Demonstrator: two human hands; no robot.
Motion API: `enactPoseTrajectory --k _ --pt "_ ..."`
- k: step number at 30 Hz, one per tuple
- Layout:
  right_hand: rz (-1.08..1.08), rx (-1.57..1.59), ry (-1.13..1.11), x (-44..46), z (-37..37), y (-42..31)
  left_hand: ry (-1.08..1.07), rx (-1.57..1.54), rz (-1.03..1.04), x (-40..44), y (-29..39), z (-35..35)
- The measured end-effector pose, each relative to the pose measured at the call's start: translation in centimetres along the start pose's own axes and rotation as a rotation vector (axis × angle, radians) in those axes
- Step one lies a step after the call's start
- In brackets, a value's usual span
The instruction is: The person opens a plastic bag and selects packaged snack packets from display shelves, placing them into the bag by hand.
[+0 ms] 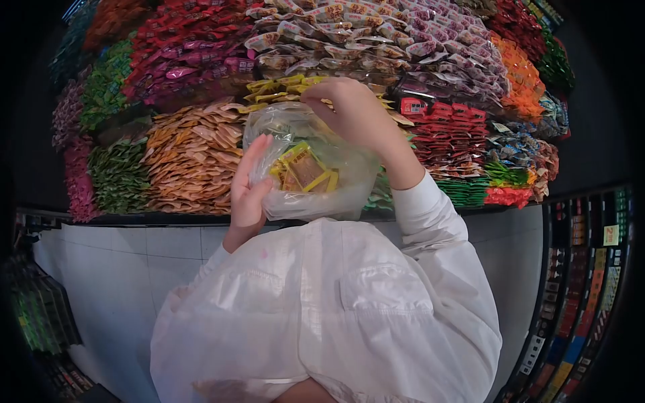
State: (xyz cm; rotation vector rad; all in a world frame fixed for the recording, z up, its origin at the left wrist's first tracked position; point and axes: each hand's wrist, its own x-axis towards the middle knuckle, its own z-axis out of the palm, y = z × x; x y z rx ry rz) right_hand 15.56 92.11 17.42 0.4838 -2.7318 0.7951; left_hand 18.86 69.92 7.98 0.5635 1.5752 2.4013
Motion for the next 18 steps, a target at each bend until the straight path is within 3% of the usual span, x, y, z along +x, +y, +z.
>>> enactPoseTrajectory --k 4,6,14,18 --pt "0.055 -0.087 -0.086 2.1 3.5 3.3 0.017 -0.045 -0.025 0.0 -0.3 -0.5" --pt "-0.068 -0.176 0.077 2.7 5.2 3.9 0.016 -0.042 -0.015 -0.1 -0.3 -0.5" --pt "0.012 -0.255 0.08 4.0 8.8 5.4 0.017 -0.042 -0.057 -0.2 -0.2 -0.7" --pt "-0.009 -0.311 0.185 3.8 9.0 5.5 0.023 -0.02 -0.072 -0.1 -0.4 -0.6"
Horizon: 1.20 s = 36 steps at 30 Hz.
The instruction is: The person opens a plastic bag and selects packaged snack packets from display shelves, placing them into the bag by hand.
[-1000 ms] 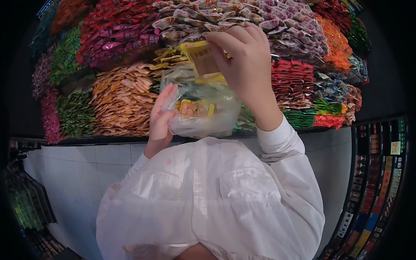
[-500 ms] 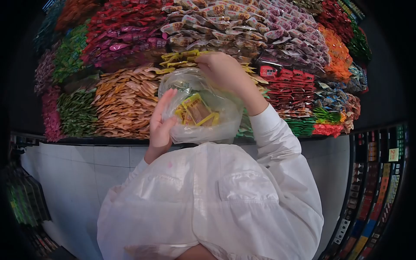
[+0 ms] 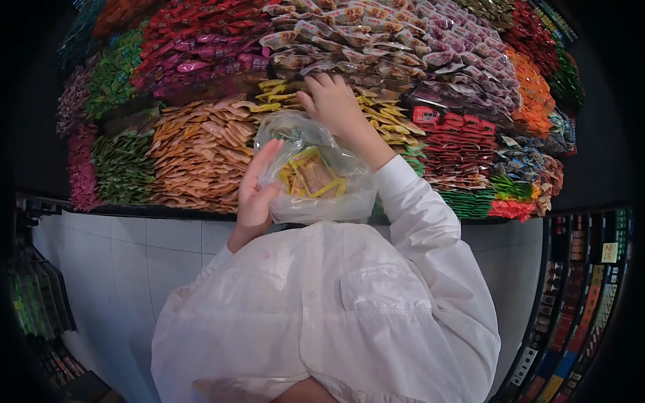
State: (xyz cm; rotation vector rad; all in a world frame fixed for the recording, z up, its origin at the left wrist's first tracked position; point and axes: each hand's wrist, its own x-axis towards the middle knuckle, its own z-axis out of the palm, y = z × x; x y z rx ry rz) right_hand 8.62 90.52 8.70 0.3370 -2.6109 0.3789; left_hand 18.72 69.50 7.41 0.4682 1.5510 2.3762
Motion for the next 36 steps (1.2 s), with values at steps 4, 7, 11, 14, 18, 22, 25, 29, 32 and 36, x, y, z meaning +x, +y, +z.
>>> enactPoseTrajectory --k 4,7,11,14,18,22,25,29,32,36 --pt "0.079 -0.073 -0.05 0.2 -0.4 0.4 -0.003 -0.019 -0.005 0.0 0.0 0.0" --pt "0.082 -0.111 -0.032 0.2 -0.3 0.7 0.001 -0.009 -0.005 0.0 0.0 0.1" --pt "0.05 -0.077 -0.037 0.2 -0.5 0.8 0.006 -0.019 -0.015 0.0 0.0 0.1" --pt "0.129 0.071 -0.131 0.3 -0.7 1.1 0.015 -0.04 -0.022 0.1 -0.1 0.1" --pt "0.176 0.115 -0.25 1.7 -1.6 1.8 0.025 -0.109 -0.051 0.3 -0.3 0.1" --pt "0.21 0.237 -0.342 2.5 -1.7 3.1 0.04 -0.137 -0.082 0.4 -0.2 0.3" --pt "0.21 0.299 -0.402 3.0 -2.1 4.3 0.031 -0.153 -0.08 0.3 -0.4 0.3" --pt "0.132 0.254 -0.412 3.1 -2.3 4.4 0.042 -0.162 -0.079 0.1 -0.4 0.4" --pt "0.106 0.209 -0.391 3.2 -2.2 4.5 0.049 -0.154 -0.077 -0.1 -0.4 0.3" --pt "0.075 0.162 -0.345 3.3 -2.6 4.5 0.052 -0.154 -0.065 -0.3 -0.4 0.3"
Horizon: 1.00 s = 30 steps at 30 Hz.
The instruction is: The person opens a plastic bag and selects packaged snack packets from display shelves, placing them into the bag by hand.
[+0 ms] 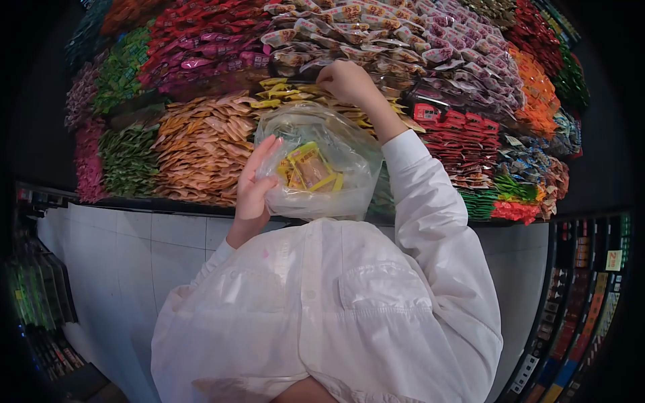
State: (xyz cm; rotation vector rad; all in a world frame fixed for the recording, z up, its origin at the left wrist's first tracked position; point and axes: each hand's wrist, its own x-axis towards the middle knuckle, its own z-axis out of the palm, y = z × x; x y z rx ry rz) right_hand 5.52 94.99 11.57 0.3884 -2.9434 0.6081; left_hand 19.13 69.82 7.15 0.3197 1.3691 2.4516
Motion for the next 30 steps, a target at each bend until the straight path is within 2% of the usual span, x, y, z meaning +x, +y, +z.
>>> enactPoseTrajectory --k 4,6,10,12,14,15,16,18,20,22,26,28,30 --pt "-0.07 -0.017 0.074 -0.9 -0.5 -0.3 0.0 -0.01 0.009 0.0 0.0 0.0" --pt "-0.144 -0.007 0.272 -1.8 -0.9 -0.6 -0.005 -0.004 0.015 0.0 0.1 0.1" --pt "-0.19 -0.03 0.441 -5.6 -5.6 -4.0 0.0 -0.008 0.012 0.2 0.3 0.6" --pt "-0.152 0.114 0.478 -7.8 -8.4 -5.8 0.003 0.023 0.014 0.3 0.5 0.8" --pt "-0.189 0.404 0.517 -9.7 -9.8 -7.1 0.005 0.058 0.016 0.3 0.8 1.1" --pt "-0.196 0.636 0.455 -10.6 -10.2 -7.9 0.011 0.092 0.03 0.5 0.8 1.3" --pt "-0.218 0.631 0.406 -11.4 -10.5 -8.7 0.0 0.093 0.025 0.6 0.7 1.5" --pt "-0.092 0.88 0.122 -12.5 -10.1 -9.8 -0.034 -0.068 0.109 0.6 0.5 1.6" --pt "-0.039 0.605 0.054 -12.4 -8.2 -10.6 -0.071 -0.079 0.104 0.4 0.9 1.4" --pt "-0.139 0.322 0.177 -12.3 -5.7 -10.1 -0.007 0.115 0.142 0.4 1.5 1.4" --pt "-0.177 0.208 0.352 -14.7 -5.4 -9.1 0.018 0.126 0.145 0.5 0.7 0.4" --pt "0.013 0.32 0.412 -16.8 -4.8 -8.5 0.018 0.119 0.142 0.5 0.7 0.5" --pt "0.108 0.429 0.309 -18.8 -2.7 -7.8 0.018 0.106 0.143 0.8 0.4 0.8"
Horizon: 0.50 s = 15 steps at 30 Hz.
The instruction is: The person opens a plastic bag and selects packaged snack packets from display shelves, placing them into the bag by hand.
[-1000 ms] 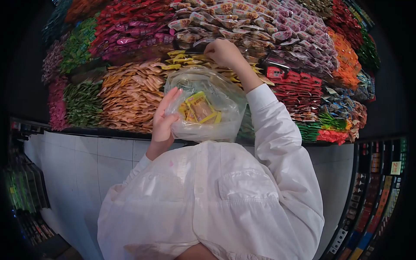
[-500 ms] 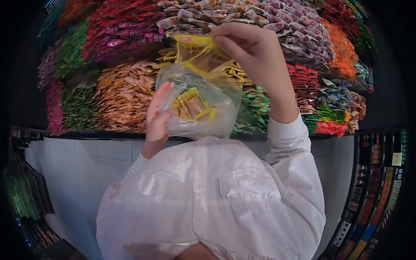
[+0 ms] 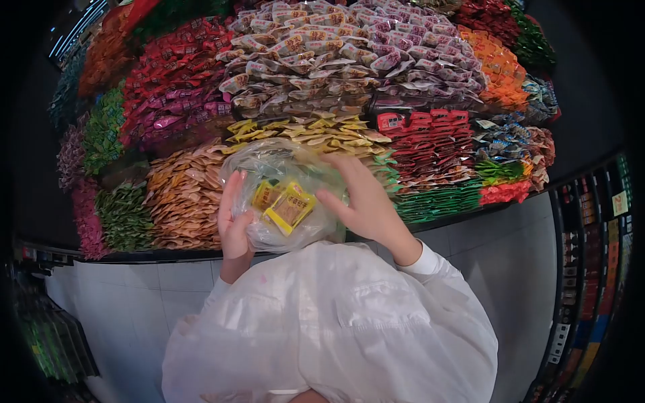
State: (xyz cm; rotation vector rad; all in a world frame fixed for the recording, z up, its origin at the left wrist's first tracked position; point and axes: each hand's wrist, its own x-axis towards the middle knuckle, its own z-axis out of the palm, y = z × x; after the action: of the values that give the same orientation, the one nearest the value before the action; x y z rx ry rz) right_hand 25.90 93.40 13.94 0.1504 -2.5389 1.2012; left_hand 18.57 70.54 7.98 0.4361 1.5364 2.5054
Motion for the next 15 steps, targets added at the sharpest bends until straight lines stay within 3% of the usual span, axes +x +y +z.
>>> enactPoseTrajectory --k 3,4,7,8,10,11,13,15 --pt "0.367 0.119 -0.226 -1.6 0.9 -0.4 -0.016 -0.024 -0.057 0.6 -0.6 0.4" --pt "0.37 0.121 -0.216 -1.6 1.4 0.5 -0.026 -0.021 -0.06 0.7 -0.7 0.6" --pt "0.133 0.354 -0.263 -1.3 2.3 2.2 -0.085 0.05 -0.144 0.6 0.8 2.1" --pt "0.131 0.352 -0.248 -1.0 1.0 1.0 -0.118 -0.074 -0.176 0.3 3.0 3.2" --pt "0.238 0.809 -0.144 -1.1 -1.8 -2.1 -0.181 -0.156 -0.07 -0.2 6.1 3.9" --pt "0.132 0.815 -0.023 -0.9 -2.8 -3.5 -0.187 -0.156 -0.08 -0.2 6.8 4.1" --pt "0.065 0.8 0.046 -0.3 -3.5 -3.5 -0.232 -0.211 0.09 -0.1 7.6 4.5" --pt "0.046 0.78 0.076 0.9 -2.8 -2.2 -0.176 -0.174 0.031 1.4 7.1 5.0"
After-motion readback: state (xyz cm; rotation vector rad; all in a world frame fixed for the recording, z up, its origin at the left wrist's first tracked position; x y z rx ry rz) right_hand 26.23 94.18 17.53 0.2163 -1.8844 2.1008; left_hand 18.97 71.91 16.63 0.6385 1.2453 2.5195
